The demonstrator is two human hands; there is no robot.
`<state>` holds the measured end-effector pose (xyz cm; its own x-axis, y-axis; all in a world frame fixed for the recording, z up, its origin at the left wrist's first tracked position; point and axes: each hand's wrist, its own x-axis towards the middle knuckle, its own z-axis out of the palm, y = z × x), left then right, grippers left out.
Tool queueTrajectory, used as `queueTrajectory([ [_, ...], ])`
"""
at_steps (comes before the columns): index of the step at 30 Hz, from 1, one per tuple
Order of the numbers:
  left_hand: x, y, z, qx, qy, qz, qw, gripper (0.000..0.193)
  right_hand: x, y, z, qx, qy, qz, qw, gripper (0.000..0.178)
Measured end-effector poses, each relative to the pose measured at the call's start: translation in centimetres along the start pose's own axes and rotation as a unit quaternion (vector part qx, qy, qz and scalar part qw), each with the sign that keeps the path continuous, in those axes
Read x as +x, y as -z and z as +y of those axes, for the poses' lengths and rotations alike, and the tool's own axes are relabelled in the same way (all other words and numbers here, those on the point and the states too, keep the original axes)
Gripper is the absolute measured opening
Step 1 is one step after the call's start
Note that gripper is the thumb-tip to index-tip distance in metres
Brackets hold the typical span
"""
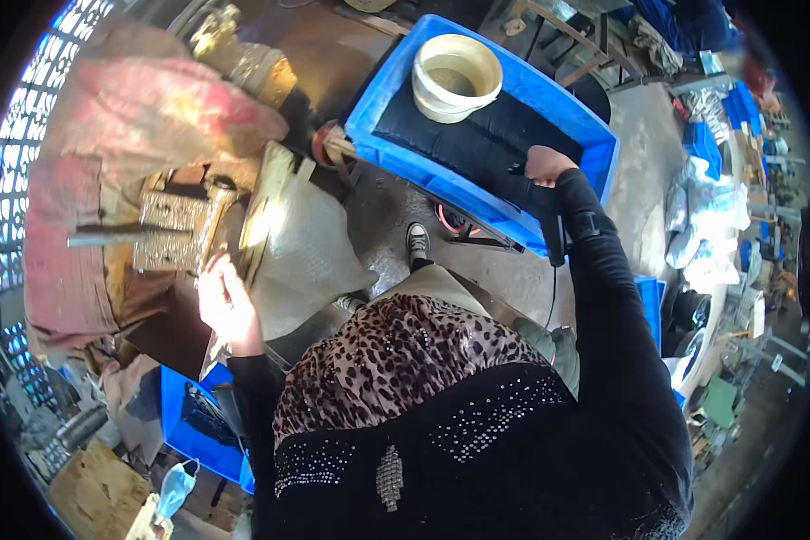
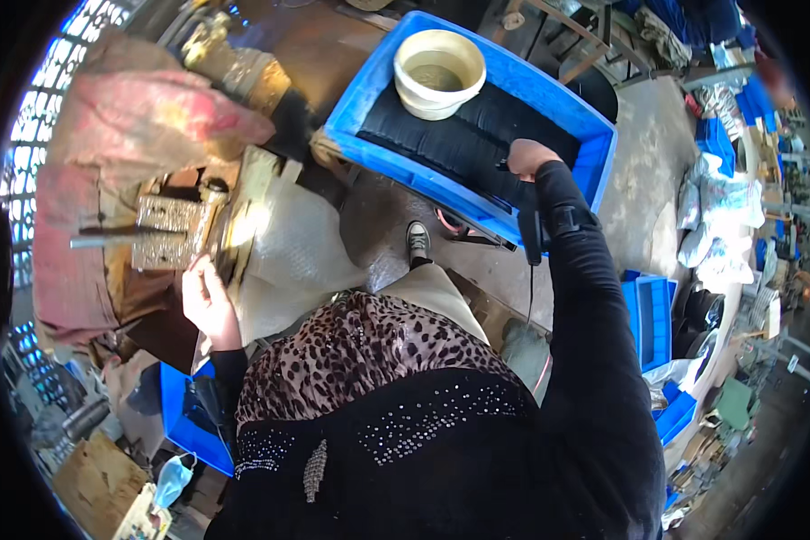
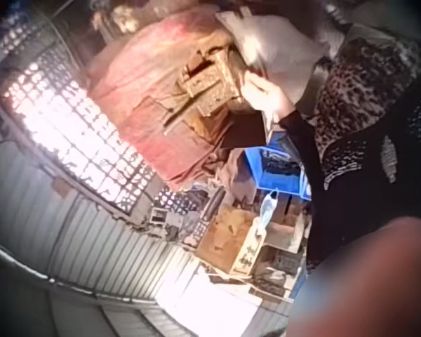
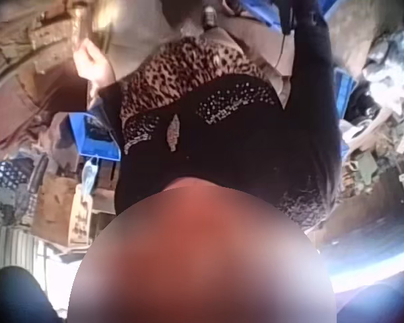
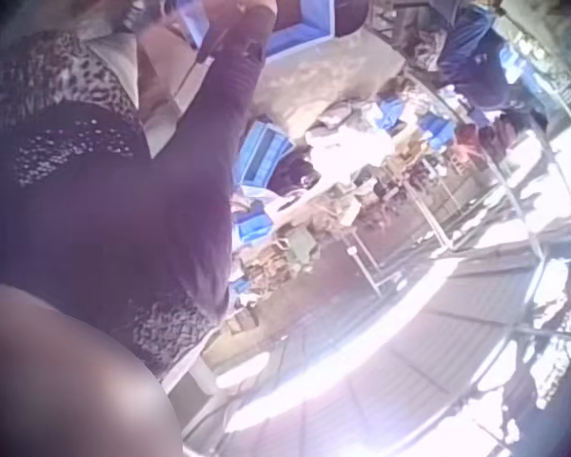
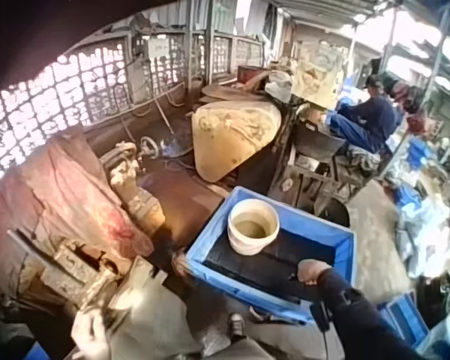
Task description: Assembling and inspecting small metal components at a workbench in a fabrication facility.
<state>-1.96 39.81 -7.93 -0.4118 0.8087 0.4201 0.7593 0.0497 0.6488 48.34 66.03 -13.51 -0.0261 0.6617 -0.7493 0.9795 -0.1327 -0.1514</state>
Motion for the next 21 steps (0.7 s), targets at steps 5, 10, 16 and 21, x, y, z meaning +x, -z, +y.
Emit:
queueTrajectory([
  [5, 3.5, -7.3, 8.0, 0.030, -0.070, -0.076, 0.994, 0.015, 0.0, 0.4, -1.7, -0.041, 0.014, -0.029, 0.999, 0.021],
  [10, 6.4, -13.9, 13.5, -0.063, -0.088, -0.166, 0.980, 0.015, 1.5, 0.4, 3.2, 0.011, 0.057, 0.030, 0.998, 0.023],
  [16, 7.5, -18.4, 18.4, -0.186, 0.013, -0.331, 0.925, 0.016, -3.2, 4.3, 5.4, 0.422, 0.099, -0.007, 0.901, 0.019],
  [21, 7.9, -22.6, 20.6, -0.367, 0.092, -0.377, 0.845, 0.026, -8.7, 2.6, -2.2, 0.634, 0.298, -0.002, 0.713, 0.035],
])
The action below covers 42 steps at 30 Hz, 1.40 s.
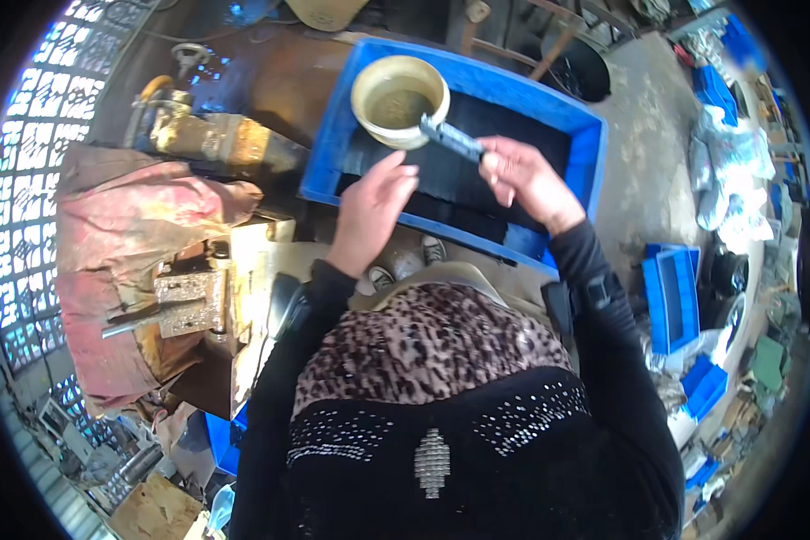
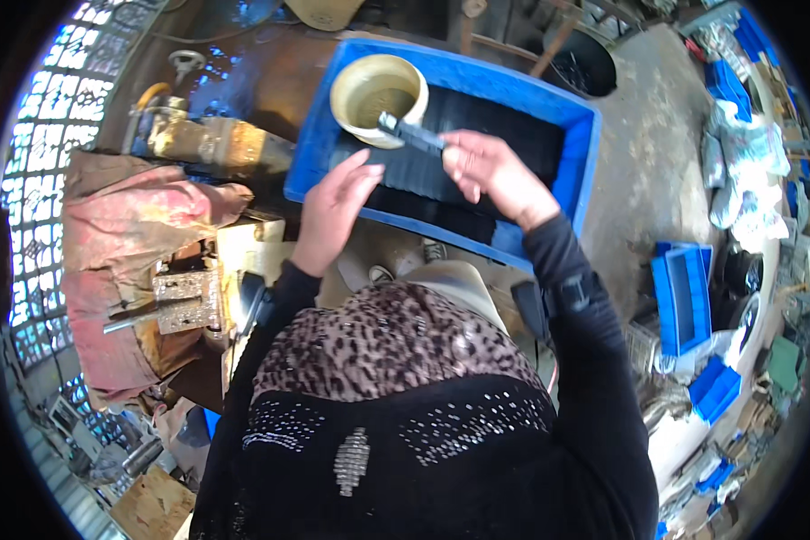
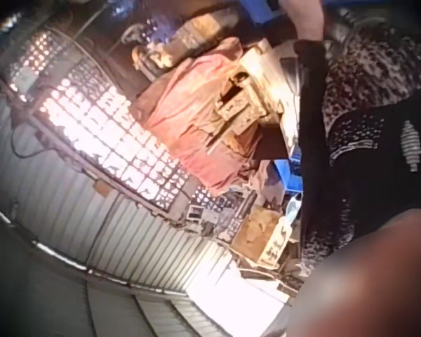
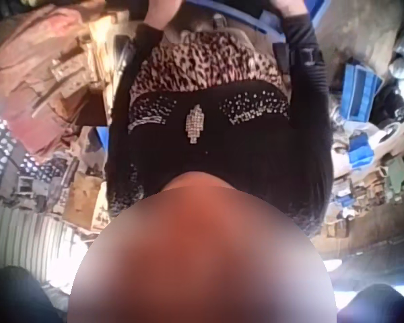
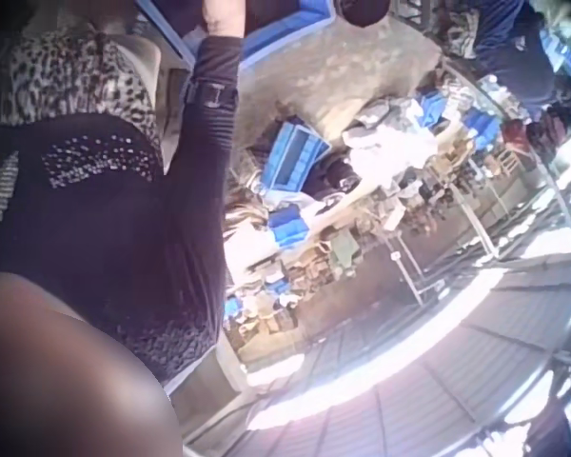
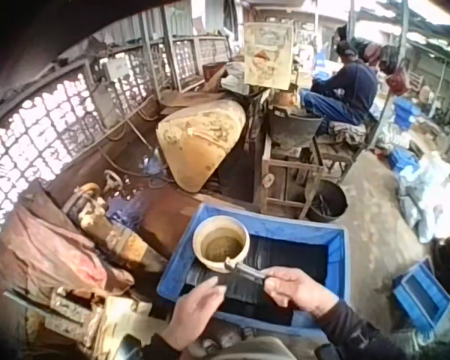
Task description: Assembling and inspecting small metal components at a workbench in a fabrication facility.
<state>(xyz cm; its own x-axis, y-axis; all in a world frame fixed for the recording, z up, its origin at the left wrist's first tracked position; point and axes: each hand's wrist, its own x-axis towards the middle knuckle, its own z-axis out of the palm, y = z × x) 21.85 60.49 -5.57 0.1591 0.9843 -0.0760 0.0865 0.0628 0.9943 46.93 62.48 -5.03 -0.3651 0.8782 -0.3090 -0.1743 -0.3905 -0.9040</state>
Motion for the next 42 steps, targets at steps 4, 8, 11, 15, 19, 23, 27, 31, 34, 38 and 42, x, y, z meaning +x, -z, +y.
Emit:
queueTrajectory([
  [4, 1.3, -1.2, 2.4, -0.140, 0.005, -0.037, 0.989, 0.033, -0.8, -4.7, 1.6, -0.056, 0.041, -0.015, 0.997, 0.033],
  [8, 0.8, -0.8, 1.2, -0.242, 0.020, -0.007, 0.970, 0.041, -0.7, -7.2, 2.3, -0.237, 0.094, 0.045, 0.966, 0.026],
  [11, 0.7, -0.6, 0.9, -0.255, 0.020, -0.012, 0.967, 0.040, -0.4, -7.0, 3.2, -0.188, 0.077, 0.015, 0.979, 0.021],
  [15, 0.6, 0.2, 0.6, -0.343, 0.058, -0.058, 0.936, 0.043, -0.2, -7.1, 3.4, -0.036, -0.046, -0.021, 0.998, 0.021],
  [19, 0.6, 1.0, 0.0, -0.377, 0.046, -0.095, 0.920, 0.046, 0.6, -7.4, 3.5, -0.015, -0.056, -0.005, 0.998, 0.024],
  [23, -0.5, 2.6, -0.4, -0.289, 0.091, 0.036, 0.952, 0.047, 5.2, -4.1, 1.6, -0.397, 0.063, 0.104, 0.910, 0.024],
  [27, -1.8, 4.2, 0.4, -0.217, 0.096, 0.104, 0.966, 0.045, 13.6, -2.0, -2.5, -0.729, -0.008, 0.047, 0.683, 0.023],
  [31, -3.0, 5.7, 0.6, -0.164, 0.094, 0.165, 0.968, 0.042, 20.0, -2.4, -2.6, -0.805, -0.068, -0.061, 0.587, 0.028],
  [34, -3.8, 6.8, 0.1, -0.154, 0.078, 0.197, 0.965, 0.040, 22.8, -2.7, -0.9, -0.808, -0.129, -0.066, 0.571, 0.031],
  [38, -4.2, 6.7, -0.4, -0.151, 0.083, 0.203, 0.964, 0.038, 23.3, -1.0, 1.1, -0.816, -0.137, -0.110, 0.551, 0.033],
  [42, -4.0, 5.8, 0.8, -0.112, 0.090, 0.192, 0.971, 0.038, 18.7, -3.2, -0.4, -0.773, -0.049, 0.016, 0.632, 0.027],
])
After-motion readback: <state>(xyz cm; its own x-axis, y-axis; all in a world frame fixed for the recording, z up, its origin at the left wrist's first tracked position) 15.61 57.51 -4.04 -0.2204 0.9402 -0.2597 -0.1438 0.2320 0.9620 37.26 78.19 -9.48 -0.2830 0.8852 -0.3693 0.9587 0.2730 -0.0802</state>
